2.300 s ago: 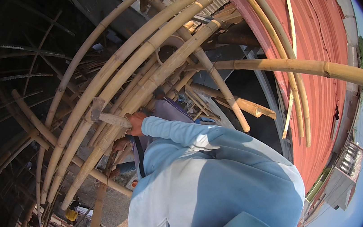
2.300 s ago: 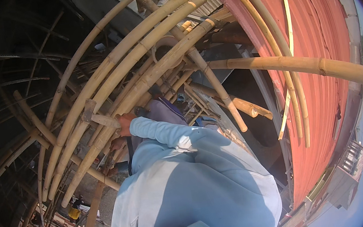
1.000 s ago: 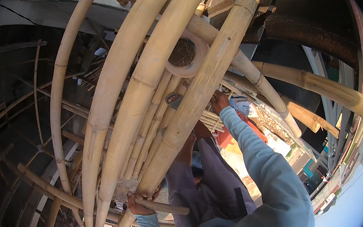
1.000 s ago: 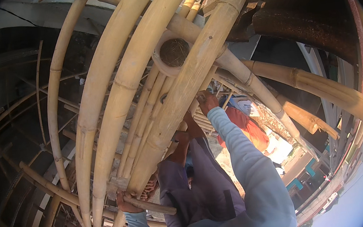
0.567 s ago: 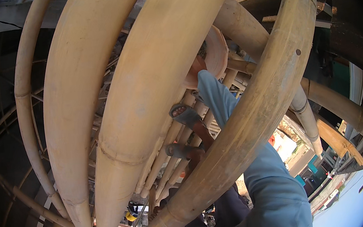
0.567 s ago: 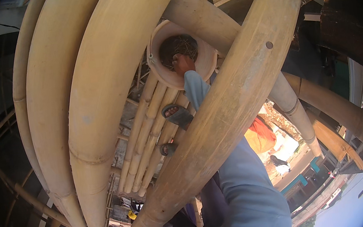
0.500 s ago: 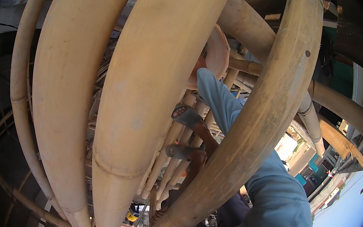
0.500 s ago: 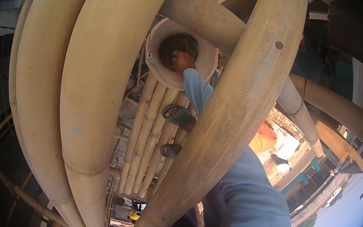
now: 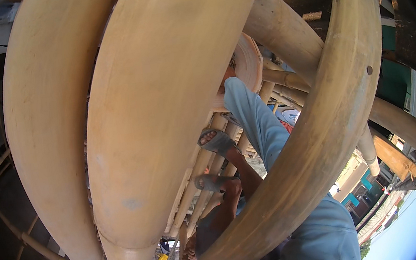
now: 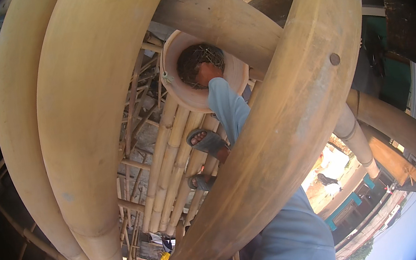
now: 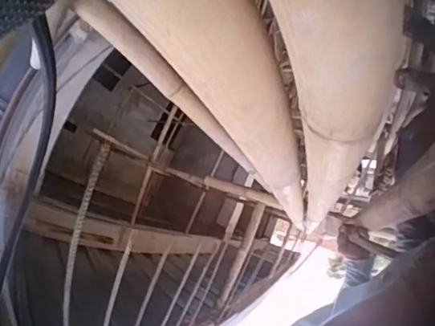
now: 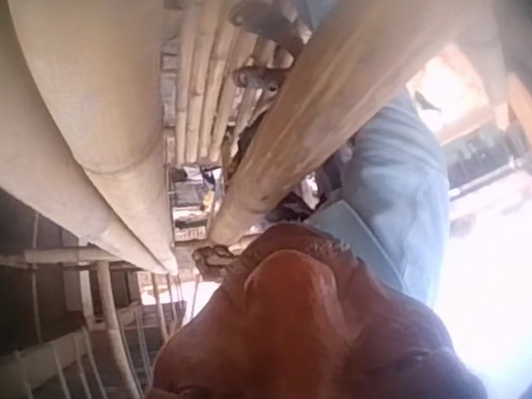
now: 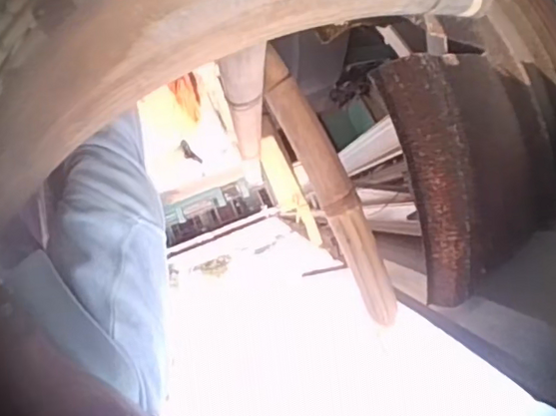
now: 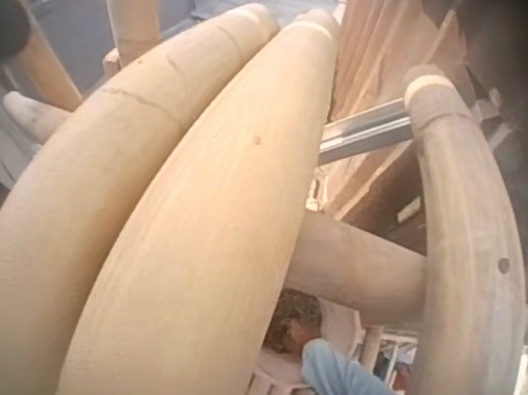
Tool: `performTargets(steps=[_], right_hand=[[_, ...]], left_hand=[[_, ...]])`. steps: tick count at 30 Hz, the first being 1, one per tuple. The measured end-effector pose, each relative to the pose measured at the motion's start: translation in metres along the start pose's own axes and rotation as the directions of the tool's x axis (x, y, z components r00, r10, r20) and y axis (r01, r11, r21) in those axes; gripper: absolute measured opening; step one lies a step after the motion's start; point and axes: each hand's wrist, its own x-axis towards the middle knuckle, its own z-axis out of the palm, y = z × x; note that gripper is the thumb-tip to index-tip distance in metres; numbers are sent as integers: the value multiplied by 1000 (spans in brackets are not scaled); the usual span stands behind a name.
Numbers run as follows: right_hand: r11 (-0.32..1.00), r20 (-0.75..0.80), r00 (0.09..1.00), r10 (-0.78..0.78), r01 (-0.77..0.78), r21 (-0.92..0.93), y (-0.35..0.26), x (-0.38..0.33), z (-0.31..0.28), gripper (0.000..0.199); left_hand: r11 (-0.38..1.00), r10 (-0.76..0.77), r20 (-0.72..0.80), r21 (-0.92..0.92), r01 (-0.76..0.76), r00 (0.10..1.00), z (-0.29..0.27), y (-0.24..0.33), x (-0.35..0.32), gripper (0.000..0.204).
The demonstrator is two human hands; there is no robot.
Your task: The person assembles a bamboo scaffolding structure by positioning bamboo poles and securing them with nails and a hammer. They repeatedly hammer nails into the joints to fasten the poles together.
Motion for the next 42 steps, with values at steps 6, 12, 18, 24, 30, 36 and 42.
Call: performTargets(steps=[6,12,18,24,30,36,42], right_hand=[[940,-49,967,-249,229,-251,0,22,-8,35],[882,1,962,-272,249,-400,0,26,4,30],[921,-22,966,-258,239,-307,0,22,-6,25],[924,-219,924,-313,243,-295,-2,34,-24,26],[802,-61,941,-334,249,-543,-3,57,-10,28],[839,-233,872,-431,292,-459,2,12,-27,22],[956,-64,985,-160,171,237,7,-70,-65,20]], left_hand=[[986,-160,146,-14,163,976,8,11,3,45],[907,-393,185,-85,413,901,32,54,-9,38],[852,-478,211,-124,508,853,32,68,-11,33],[777,-522,338,-190,600,783,25,66,-6,33],[846,-489,256,-94,525,834,35,68,-6,31],[870,-474,234,-25,492,849,48,62,-9,31],[898,-432,255,36,438,865,56,58,-11,33]])
